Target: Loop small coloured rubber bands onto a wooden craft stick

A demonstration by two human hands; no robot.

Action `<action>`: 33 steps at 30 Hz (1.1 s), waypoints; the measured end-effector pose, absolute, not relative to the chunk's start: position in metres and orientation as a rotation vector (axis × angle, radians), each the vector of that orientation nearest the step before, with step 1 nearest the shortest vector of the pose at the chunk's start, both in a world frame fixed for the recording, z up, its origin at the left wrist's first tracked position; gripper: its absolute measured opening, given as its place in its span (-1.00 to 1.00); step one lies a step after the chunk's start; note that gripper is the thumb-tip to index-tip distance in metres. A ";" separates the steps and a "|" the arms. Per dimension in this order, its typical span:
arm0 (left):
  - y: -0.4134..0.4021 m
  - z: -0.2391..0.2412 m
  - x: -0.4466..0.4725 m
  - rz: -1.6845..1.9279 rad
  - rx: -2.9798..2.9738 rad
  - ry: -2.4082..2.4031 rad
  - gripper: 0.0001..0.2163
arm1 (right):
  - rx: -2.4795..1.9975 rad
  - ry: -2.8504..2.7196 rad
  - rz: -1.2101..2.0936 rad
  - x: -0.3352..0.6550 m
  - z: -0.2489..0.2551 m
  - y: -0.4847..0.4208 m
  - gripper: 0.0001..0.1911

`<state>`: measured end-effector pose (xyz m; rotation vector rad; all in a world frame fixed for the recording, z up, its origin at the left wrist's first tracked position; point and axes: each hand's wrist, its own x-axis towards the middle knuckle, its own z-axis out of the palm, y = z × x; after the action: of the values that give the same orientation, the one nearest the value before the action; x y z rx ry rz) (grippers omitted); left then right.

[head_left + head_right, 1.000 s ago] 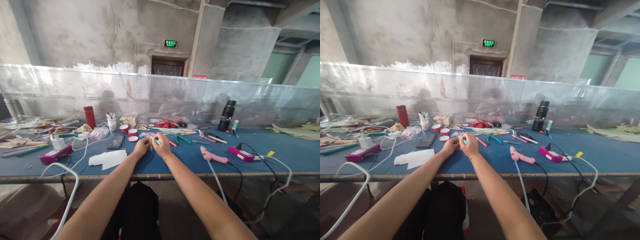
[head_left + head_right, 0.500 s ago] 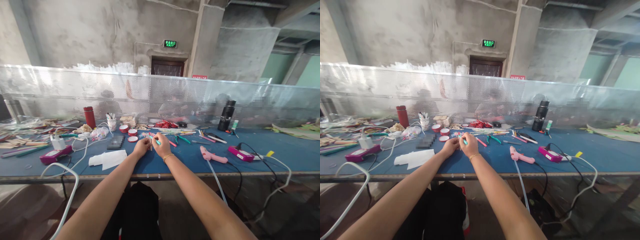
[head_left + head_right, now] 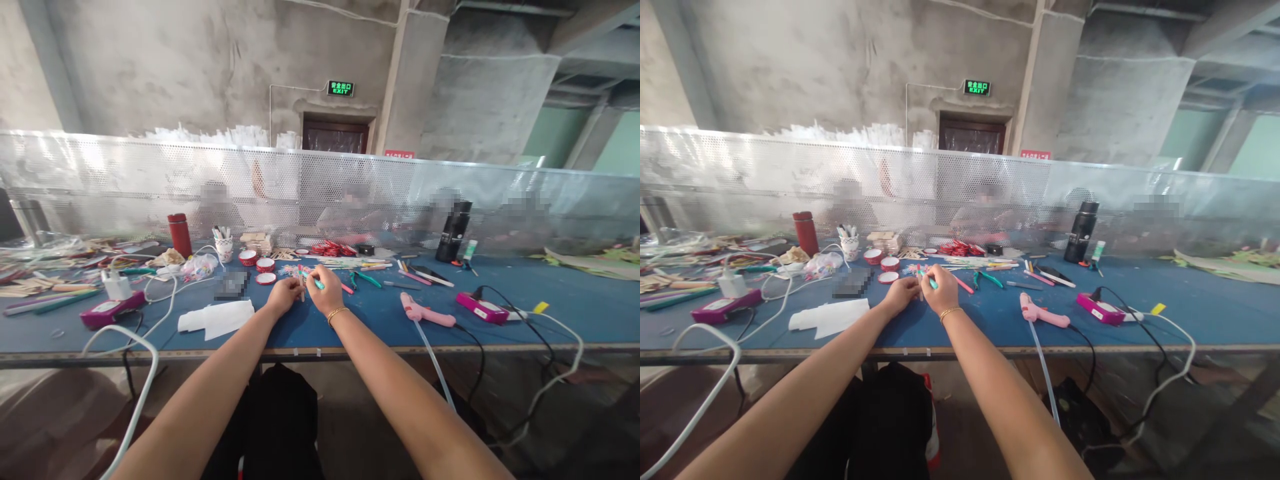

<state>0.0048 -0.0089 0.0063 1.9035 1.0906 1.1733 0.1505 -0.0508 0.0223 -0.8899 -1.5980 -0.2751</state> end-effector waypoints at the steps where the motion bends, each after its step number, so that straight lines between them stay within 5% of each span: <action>1: -0.009 0.007 0.005 1.171 1.912 1.095 -0.83 | -0.886 -1.597 -0.276 0.150 0.022 -0.051 -0.83; 33: -0.003 0.001 0.005 1.190 1.901 1.061 -0.84 | -0.901 -1.637 -0.273 0.150 0.021 -0.049 -0.83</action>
<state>0.0048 -0.0025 0.0005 1.9008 1.0608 1.1898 0.1501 -0.0492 0.0207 -0.9012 -1.6370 -0.2728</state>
